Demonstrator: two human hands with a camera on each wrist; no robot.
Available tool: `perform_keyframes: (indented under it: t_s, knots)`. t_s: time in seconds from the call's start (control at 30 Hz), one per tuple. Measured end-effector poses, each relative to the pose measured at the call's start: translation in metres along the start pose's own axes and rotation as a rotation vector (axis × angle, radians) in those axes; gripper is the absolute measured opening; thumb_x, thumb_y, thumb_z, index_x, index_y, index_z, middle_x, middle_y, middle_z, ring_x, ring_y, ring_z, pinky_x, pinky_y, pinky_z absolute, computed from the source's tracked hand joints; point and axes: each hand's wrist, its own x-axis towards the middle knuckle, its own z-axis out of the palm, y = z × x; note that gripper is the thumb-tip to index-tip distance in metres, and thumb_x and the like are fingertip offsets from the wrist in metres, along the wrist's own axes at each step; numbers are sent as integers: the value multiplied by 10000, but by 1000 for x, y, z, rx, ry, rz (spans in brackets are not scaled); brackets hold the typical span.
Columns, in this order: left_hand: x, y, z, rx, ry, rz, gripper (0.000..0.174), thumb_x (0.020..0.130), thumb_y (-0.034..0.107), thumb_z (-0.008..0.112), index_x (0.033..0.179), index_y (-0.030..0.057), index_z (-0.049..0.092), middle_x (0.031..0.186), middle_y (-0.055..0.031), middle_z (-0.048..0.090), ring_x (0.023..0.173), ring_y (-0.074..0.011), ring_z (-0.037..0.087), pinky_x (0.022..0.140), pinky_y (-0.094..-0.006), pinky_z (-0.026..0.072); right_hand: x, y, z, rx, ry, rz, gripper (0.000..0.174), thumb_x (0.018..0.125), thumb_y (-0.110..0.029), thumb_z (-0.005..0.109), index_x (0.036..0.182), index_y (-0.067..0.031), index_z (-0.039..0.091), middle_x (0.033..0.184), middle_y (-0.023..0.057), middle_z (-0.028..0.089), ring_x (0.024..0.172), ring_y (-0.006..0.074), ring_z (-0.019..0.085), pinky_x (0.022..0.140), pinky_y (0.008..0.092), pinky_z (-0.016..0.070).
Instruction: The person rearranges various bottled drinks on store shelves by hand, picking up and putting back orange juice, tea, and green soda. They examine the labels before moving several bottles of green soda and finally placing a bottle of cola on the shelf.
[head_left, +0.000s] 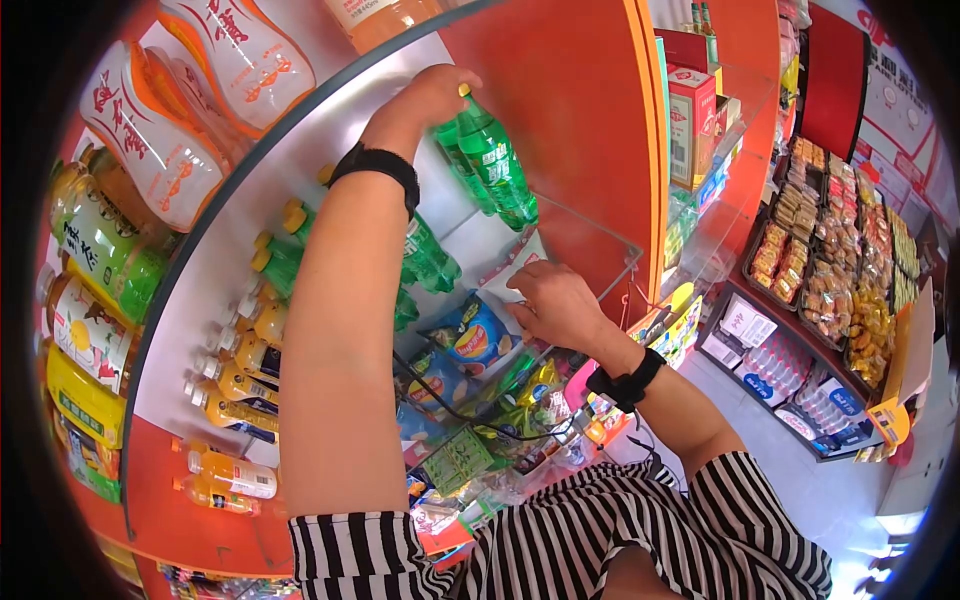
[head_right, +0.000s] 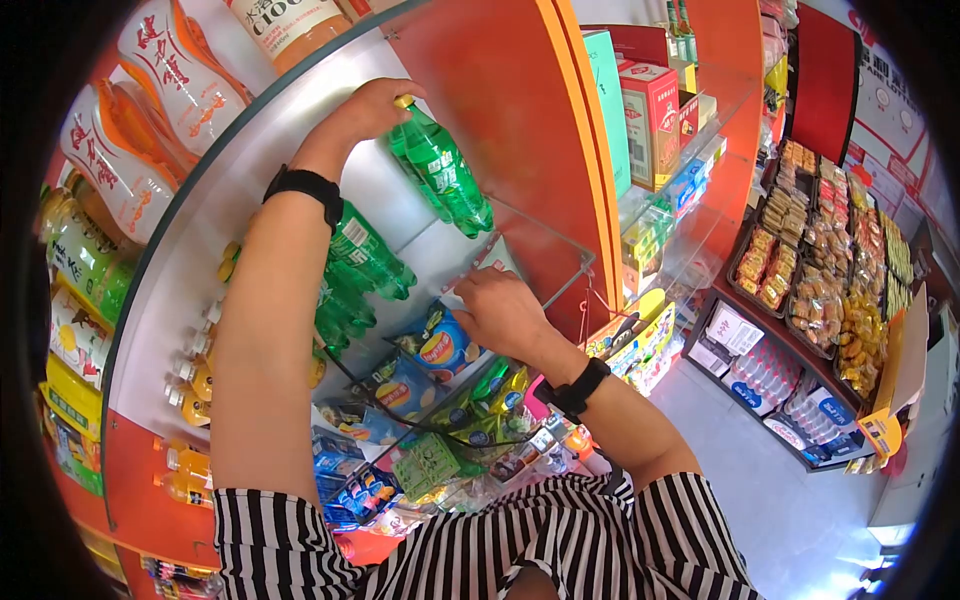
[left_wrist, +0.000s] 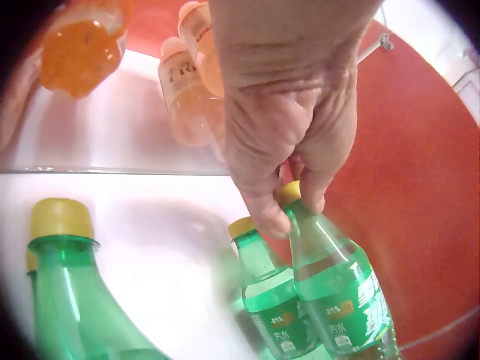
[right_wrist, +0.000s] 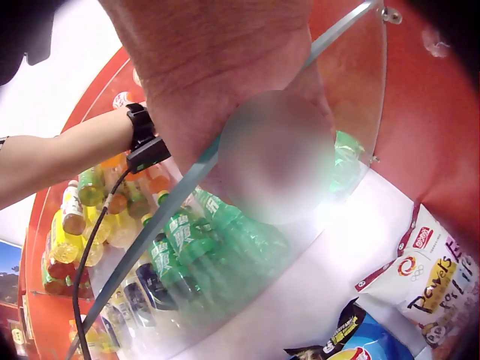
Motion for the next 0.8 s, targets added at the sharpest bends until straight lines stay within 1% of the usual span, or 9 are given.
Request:
perform_keyframes:
  t_s: [0.2,0.27,0.3,0.37,0.43,0.57,0.67,0.73,0.8]
  knots:
    - [-19,1,-4,-21,105,18,393,806,40,609,1194,64,549,1164,-149,591,1070,-262,562,905,-337,444,0,3,2,14,-17,14,244,728,-162,658,929,-32,613,867,131,615,838,315,590,721,405,478]
    - [-27,-2,-14,-97,125,65,396,802,127,621,1194,117,569,1146,-141,604,1070,-301,566,914,-366,447,0,3,2,6,-16,4,245,726,-158,658,933,-34,615,874,130,616,839,316,591,718,405,482]
    - [-43,9,-26,-85,82,23,360,844,90,603,1201,104,557,1128,-162,601,1037,-252,581,860,-331,455,0,2,1,-3,-19,7,241,726,-153,657,932,-35,617,873,130,616,839,316,590,722,405,481]
    - [-64,6,-41,-132,81,-9,350,851,106,601,1198,113,563,1118,-156,605,1034,-243,583,856,-327,455,1,0,-1,-6,-29,-3,238,725,-148,655,932,-36,619,872,130,615,840,317,590,727,405,480]
    - [-81,0,-50,-171,95,-79,325,869,152,594,1192,121,574,1094,-143,614,1017,-220,589,850,-320,454,2,-2,-1,1,-81,55,235,753,-186,647,925,-27,631,937,138,623,901,317,583,813,402,463]
    - [-103,-12,-52,-279,175,-78,330,866,183,610,1181,91,581,989,-122,633,977,-202,597,836,-317,457,2,0,2,16,-77,58,230,746,-179,647,910,-18,643,931,137,623,908,313,578,803,402,460]
    - [-112,-17,-51,-109,197,-106,320,859,185,616,1156,68,596,948,-133,646,943,-213,609,813,-314,472,2,-2,1,-42,-101,45,228,742,-177,645,910,-22,644,915,132,619,896,312,577,798,407,457]
    - [-116,-24,-51,-27,204,-130,343,842,217,631,1140,50,603,957,-153,656,912,-233,621,795,-317,485,1,-4,0,-53,-97,39,226,741,-177,644,908,-25,644,910,127,616,895,309,577,797,408,456]
    - [-120,-32,-49,16,126,-266,415,811,301,627,1163,83,596,1115,-180,611,1015,-294,595,882,-368,466,1,-5,1,-63,-91,33,223,740,-177,643,906,-27,645,906,123,614,894,306,576,797,409,454]
